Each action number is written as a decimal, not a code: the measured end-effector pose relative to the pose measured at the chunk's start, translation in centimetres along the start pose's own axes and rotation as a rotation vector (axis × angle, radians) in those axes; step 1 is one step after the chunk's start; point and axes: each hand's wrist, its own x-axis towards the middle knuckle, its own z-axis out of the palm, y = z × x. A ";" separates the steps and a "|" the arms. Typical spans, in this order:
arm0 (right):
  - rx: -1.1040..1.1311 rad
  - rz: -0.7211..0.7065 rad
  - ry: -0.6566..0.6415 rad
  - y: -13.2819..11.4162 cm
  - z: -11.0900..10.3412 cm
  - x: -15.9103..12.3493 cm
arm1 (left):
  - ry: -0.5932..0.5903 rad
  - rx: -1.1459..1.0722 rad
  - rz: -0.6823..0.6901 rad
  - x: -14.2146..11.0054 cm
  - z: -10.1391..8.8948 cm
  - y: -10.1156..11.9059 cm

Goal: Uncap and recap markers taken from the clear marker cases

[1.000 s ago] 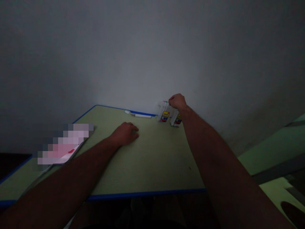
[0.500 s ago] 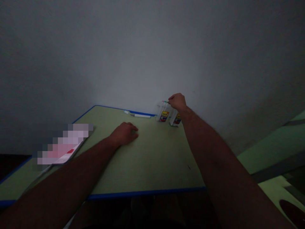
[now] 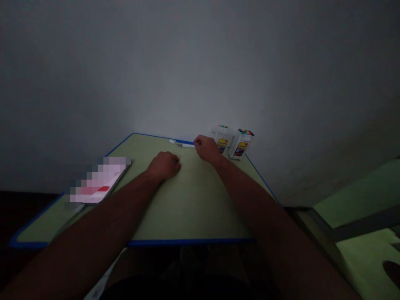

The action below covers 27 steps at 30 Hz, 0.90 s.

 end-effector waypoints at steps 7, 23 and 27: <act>-0.165 0.039 -0.215 -0.2 3.8 0.5 | 0.005 0.020 -0.050 -0.3 -0.5 0.0; -0.269 0.135 -0.305 -0.3 3.9 1.9 | 0.001 0.077 -0.085 -0.2 -0.7 0.1; -0.298 0.154 -0.342 -0.7 3.3 1.3 | 0.006 0.073 -0.076 -0.4 -0.8 0.1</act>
